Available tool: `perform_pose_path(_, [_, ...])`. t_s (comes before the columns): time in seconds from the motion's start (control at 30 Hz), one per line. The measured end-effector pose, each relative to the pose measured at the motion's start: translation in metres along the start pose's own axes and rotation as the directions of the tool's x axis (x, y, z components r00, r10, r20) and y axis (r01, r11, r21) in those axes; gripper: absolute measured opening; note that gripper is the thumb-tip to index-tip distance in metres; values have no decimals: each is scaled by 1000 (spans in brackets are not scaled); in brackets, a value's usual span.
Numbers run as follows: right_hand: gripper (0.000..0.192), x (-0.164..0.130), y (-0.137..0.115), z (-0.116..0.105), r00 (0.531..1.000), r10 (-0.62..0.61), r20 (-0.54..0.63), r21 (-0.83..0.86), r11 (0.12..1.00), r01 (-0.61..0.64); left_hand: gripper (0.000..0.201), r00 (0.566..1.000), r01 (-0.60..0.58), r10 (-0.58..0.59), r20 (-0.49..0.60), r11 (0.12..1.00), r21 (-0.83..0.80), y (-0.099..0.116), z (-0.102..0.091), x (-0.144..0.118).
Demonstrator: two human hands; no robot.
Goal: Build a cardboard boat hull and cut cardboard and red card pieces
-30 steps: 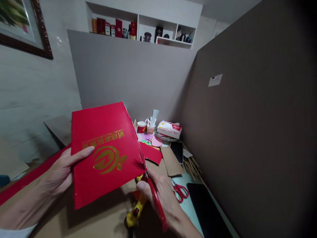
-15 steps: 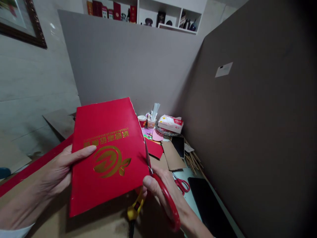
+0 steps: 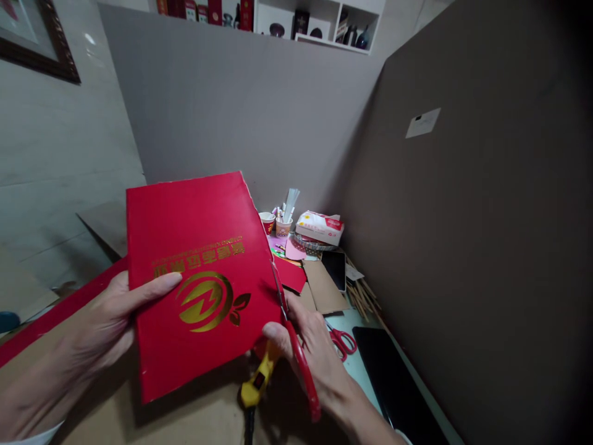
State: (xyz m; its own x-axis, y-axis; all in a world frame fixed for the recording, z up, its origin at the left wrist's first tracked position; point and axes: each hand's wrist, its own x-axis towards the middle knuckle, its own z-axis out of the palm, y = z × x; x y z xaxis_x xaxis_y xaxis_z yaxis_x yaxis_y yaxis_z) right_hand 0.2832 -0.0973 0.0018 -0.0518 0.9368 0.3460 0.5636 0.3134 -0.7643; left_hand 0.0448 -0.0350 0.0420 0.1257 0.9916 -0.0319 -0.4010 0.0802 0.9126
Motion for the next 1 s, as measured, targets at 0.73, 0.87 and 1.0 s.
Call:
perform_pose_path(0.73, [47, -3, -5, -5, 999, -16, -44, 58, 998, 18, 89, 1000, 12, -12, 8, 1000, -8, -2, 6, -9])
perform_pose_path(0.87, [47, -4, -6, -6, 999, -12, -34, 57, 998, 14, 89, 1000, -2, 2, -8, 1000, -9, -3, 7, -8])
perform_pose_path(1.0, [36, -4, -8, -5, 997, -29, -70, 17, 999, 31, 89, 1000, 5, -5, -16, 1000, -19, -3, 6, -9])
